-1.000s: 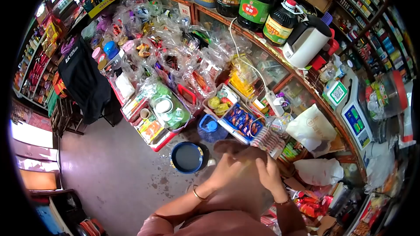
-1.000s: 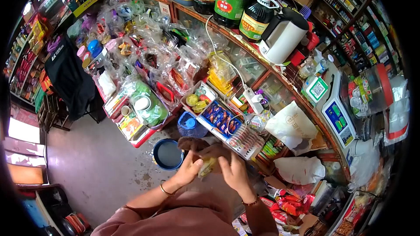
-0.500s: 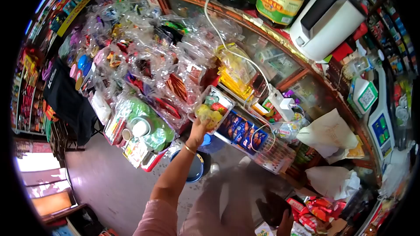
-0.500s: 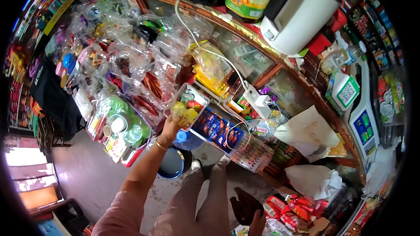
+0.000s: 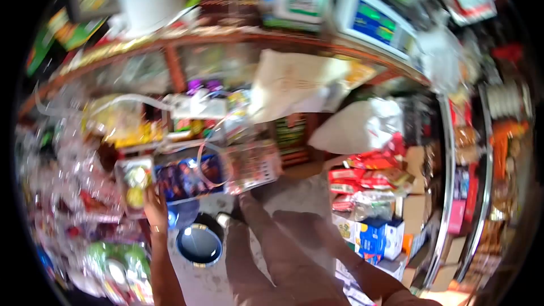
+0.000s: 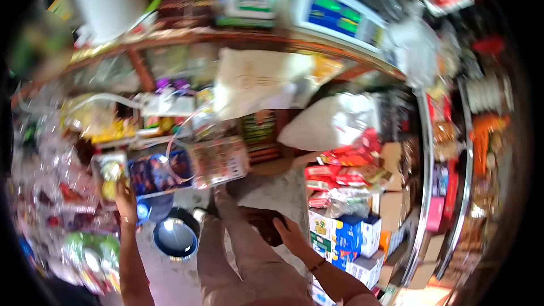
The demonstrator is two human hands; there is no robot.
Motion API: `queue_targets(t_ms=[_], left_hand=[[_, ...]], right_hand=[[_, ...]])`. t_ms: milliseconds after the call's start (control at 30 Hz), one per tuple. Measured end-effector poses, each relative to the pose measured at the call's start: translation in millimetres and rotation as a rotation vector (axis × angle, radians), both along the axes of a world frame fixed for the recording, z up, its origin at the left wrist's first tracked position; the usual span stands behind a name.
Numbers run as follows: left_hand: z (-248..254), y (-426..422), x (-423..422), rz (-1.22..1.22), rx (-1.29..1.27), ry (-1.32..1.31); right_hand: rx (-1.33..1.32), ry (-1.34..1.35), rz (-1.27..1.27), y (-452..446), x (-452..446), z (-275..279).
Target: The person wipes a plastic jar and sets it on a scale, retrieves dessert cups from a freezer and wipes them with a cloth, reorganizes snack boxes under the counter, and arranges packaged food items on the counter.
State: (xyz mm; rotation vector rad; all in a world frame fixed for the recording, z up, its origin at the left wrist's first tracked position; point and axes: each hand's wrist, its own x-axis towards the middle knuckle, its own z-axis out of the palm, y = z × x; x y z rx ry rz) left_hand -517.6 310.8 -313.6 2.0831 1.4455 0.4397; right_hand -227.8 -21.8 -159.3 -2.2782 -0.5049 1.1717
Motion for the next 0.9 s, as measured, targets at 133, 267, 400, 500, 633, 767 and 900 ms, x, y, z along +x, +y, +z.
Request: queue_targets(t_ms=[133,267,400,500,633,767,900], left_hand=[[5.6,-90.4,59.6,-0.343,-0.199,-0.308],[32.5,-156.3,115.0,-0.41,-0.523,-0.313],[116.1,-185.9,174.9,-0.805,-0.297,-0.39],[131.2,-222.4,216.8,-0.852,-0.5,-0.536],[139.4,-234.6,263.9,-0.324,-1.093,-0.851],[96.4,-194.6,270.9,-0.168,-0.539,-0.639],[87.4,-133.3,296.6,-0.352,-0.023,-0.188]], right_hand=[[0.27,0.411,-0.439,-21.3,9.5,-13.6],[0.697,0.715,-0.793,-48.9,22.0,-12.8],[0.841,0.906,-0.86,-37.0,34.4,-9.5],[0.919,0.808,-0.41,-19.3,44.7,-35.0],[0.716,0.622,-0.458,-4.4,70.9,12.4],[0.613,0.129,-0.148,-51.8,144.3,30.4],[0.377,-0.197,0.056,-135.3,221.1,-7.5]])
